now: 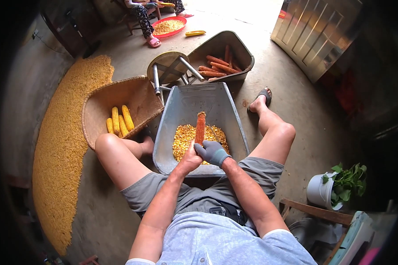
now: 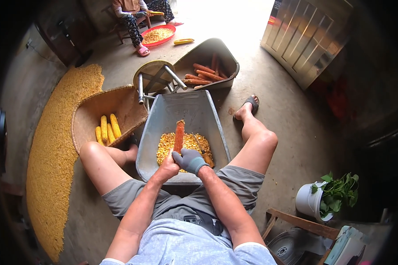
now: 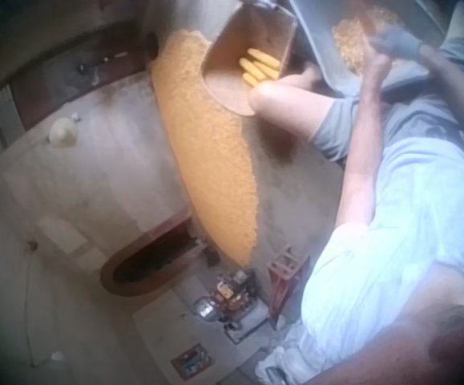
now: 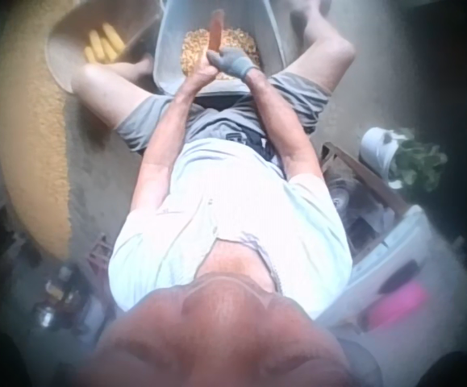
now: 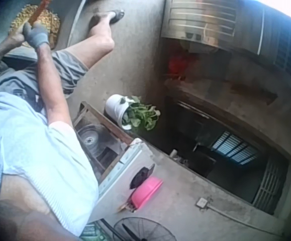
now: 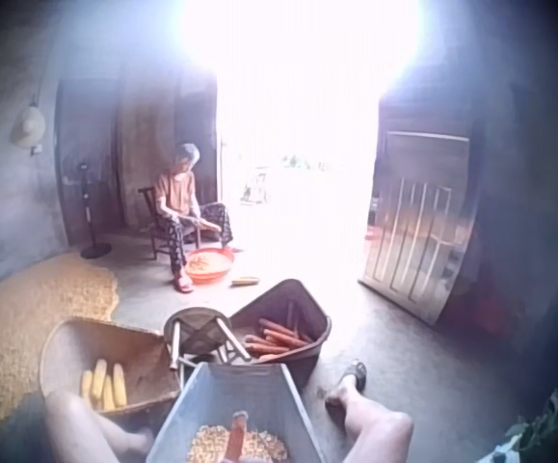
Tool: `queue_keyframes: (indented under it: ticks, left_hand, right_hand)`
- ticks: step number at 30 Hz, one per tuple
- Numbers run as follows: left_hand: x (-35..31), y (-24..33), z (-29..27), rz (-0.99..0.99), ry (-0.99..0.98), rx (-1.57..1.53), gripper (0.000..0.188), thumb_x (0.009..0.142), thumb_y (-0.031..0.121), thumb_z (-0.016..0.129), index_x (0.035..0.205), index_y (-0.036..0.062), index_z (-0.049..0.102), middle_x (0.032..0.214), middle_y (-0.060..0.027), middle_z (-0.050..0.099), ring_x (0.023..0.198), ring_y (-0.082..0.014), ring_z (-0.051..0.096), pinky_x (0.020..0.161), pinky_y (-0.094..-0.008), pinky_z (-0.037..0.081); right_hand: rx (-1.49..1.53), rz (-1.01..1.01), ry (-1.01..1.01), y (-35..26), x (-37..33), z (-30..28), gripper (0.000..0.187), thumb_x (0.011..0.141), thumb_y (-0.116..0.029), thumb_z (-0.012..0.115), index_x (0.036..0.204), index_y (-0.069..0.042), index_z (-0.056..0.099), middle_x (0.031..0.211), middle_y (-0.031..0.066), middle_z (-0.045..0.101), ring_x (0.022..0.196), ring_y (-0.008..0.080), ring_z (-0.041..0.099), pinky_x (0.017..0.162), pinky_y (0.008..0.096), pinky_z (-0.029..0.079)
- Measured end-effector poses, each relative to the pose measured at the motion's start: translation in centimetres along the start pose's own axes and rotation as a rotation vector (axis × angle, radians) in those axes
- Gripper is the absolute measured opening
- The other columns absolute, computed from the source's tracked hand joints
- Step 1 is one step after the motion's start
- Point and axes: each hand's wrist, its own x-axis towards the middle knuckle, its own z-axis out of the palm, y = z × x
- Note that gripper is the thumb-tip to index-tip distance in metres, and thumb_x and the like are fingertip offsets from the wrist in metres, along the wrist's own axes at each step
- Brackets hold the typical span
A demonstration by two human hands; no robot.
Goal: Shelling kernels from ears of corn by hand into a metal container.
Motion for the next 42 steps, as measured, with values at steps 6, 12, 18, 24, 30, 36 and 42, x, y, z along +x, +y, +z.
queue_keyframes:
  ticks: [6,12,18,24,30,36,42]
  left_hand:
    - [-1.0,4.6,-0.1,-0.298,-0.148,-0.313,0.033,0.083,0.006,0.053,0.113,0.0110,0.041,0.066,0.0032,0.038,0.051,-0.0062,0.034,0.046,-0.0232,0.032]
    - [-0.5,3.8,-0.2,-0.298,-0.062,-0.379,0.047,0.081,0.006,0.057,0.123,0.0042,0.038,0.066,0.0020,0.043,0.052,-0.0071,0.040,0.046,-0.0239,0.037]
    - [-1.2,4.7,0.4,-0.321,-0.201,-0.367,0.047,0.084,0.008,0.057,0.128,0.0070,0.041,0.067,0.0017,0.043,0.051,-0.0065,0.040,0.047,-0.0230,0.036]
    - [-0.9,2.3,2.4,0.130,0.164,0.397,0.034,0.086,0.021,0.066,0.109,-0.0011,0.056,0.070,-0.0067,0.062,0.059,-0.0145,0.058,0.055,-0.0320,0.047]
    - [-1.3,2.8,2.6,0.230,0.209,0.516,0.033,0.087,0.029,0.066,0.102,0.0005,0.057,0.080,-0.0202,0.065,0.070,-0.0339,0.065,0.061,-0.0397,0.050]
    - [-0.8,1.9,3.4,0.198,0.195,0.334,0.031,0.096,0.030,0.054,0.087,0.0013,0.058,0.063,-0.0068,0.058,0.057,-0.0158,0.058,0.053,-0.0324,0.045]
    - [-0.6,2.2,3.4,-0.067,0.204,-0.346,0.033,0.099,0.029,0.047,0.079,0.0050,0.055,0.059,0.0036,0.048,0.043,-0.0044,0.040,0.038,-0.0218,0.030]
  right_hand:
    - [0.097,-0.152,0.016,1.3,-0.1,-0.4,0.042,0.088,-0.042,0.051,0.087,-0.002,0.061,0.086,0.0225,0.063,0.081,0.0378,0.061,0.071,0.0441,0.047]
    - [0.290,-0.014,0.362,3.2,1.8,1.3,0.059,0.087,-0.043,0.060,0.114,0.009,0.056,0.106,0.0210,0.063,0.095,0.0295,0.061,0.084,0.0341,0.047]
    - [0.917,0.189,0.201,1.1,1.0,-1.2,0.040,0.088,-0.033,0.062,0.106,0.002,0.057,0.092,0.0052,0.060,0.081,0.0122,0.055,0.071,0.0280,0.048]
    - [0.816,0.269,0.557,2.6,1.6,-0.5,0.035,0.085,-0.032,0.065,0.094,0.001,0.058,0.084,0.0066,0.061,0.072,0.0128,0.056,0.065,0.0279,0.047]
    - [0.905,0.249,0.630,1.3,1.7,0.1,0.028,0.086,-0.026,0.064,0.088,0.000,0.054,0.072,0.0065,0.059,0.059,0.0139,0.056,0.054,0.0293,0.046]
    - [0.947,0.228,0.629,1.9,2.0,0.2,0.023,0.089,-0.022,0.059,0.085,-0.003,0.047,0.066,0.0061,0.055,0.050,0.0156,0.054,0.047,0.0298,0.045]
    - [1.365,0.203,0.452,0.3,1.3,-1.3,0.020,0.091,-0.022,0.056,0.085,-0.006,0.047,0.065,0.0041,0.051,0.053,0.0150,0.051,0.049,0.0287,0.044]
